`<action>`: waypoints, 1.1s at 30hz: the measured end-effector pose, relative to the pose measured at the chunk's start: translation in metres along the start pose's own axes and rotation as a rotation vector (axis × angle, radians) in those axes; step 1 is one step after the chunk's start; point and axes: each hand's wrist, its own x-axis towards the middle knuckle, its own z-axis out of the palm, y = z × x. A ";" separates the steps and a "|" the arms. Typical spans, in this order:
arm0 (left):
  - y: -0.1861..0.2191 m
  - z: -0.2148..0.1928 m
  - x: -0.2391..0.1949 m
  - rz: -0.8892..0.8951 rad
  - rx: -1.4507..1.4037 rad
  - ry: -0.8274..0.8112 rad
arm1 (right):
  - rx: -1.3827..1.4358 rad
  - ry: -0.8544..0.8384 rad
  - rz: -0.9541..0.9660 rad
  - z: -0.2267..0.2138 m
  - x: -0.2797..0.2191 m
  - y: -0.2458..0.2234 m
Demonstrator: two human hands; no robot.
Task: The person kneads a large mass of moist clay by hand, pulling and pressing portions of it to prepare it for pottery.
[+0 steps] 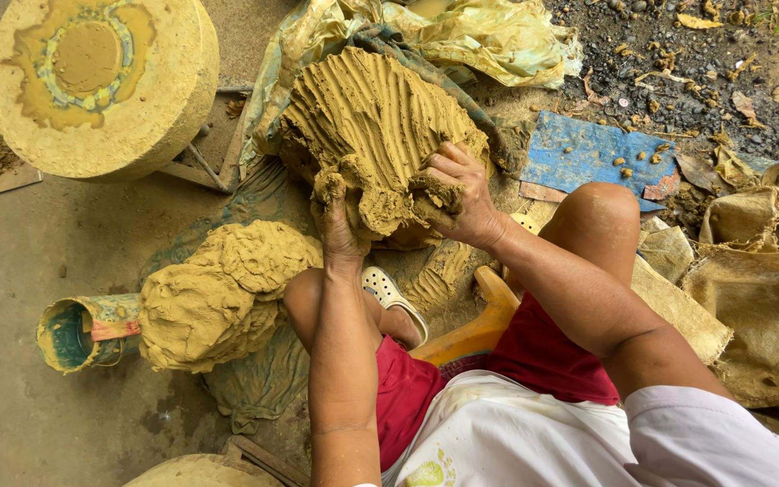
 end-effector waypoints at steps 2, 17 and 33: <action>-0.001 -0.001 0.001 0.001 0.011 -0.011 | 0.005 -0.006 0.023 0.003 -0.004 0.003; -0.027 -0.024 0.018 -0.272 -0.198 -0.408 | 1.466 0.236 0.852 0.019 -0.017 0.014; 0.022 0.060 -0.037 0.475 0.512 -0.255 | 0.765 0.014 1.053 0.027 -0.027 0.029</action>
